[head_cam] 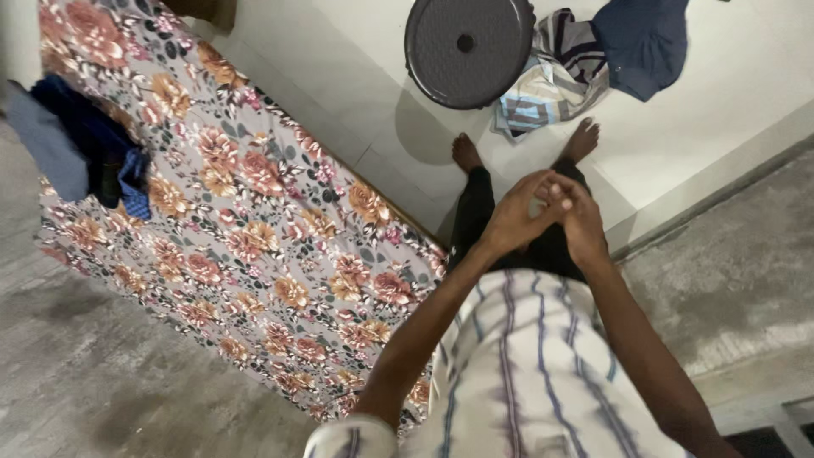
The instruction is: The person folds items of clothing by hand, including jeans, a shirt, and a pillowcase, on a bed and then on the floor.
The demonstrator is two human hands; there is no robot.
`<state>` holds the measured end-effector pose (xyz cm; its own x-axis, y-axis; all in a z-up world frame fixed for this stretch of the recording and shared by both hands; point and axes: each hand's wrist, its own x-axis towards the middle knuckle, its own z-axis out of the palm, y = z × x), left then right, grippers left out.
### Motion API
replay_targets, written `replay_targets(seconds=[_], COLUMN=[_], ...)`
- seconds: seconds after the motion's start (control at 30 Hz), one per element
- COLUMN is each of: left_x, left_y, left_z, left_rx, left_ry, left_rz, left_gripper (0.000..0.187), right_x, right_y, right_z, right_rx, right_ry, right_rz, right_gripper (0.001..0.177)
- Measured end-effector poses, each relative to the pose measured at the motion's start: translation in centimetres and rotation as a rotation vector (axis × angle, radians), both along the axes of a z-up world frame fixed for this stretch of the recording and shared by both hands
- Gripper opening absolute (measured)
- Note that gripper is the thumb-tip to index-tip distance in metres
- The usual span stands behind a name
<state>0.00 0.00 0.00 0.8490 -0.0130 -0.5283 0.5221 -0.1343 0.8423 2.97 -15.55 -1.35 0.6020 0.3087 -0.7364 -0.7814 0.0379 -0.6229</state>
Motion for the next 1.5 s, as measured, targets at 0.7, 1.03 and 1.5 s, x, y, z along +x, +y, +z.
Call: replay_targets(seconds=[0.7, 1.03, 1.5], left_x=[-0.5, -0.2, -3.2], left_y=[-5.7, -7.4, -9.2], left_z=[-21.1, -16.0, 0.9], left_rx=[-0.057, -0.138, 0.240], left_ry=[0.602, 0.601, -0.044], left_rz=[0.175, 0.193, 0.159], left_gripper=[0.069, 0.071, 0.064], right_x=[4.4, 5.0, 4.4], right_y=[-12.7, -15.0, -10.6], right_z=[-74.1, -64.2, -18.1], right_rx=[-0.847, -0.908, -0.553], right_ry=[-0.733, -0.864, -0.755], right_rz=[0.673, 0.536, 0.338], right_gripper=[0.107, 0.014, 0.040])
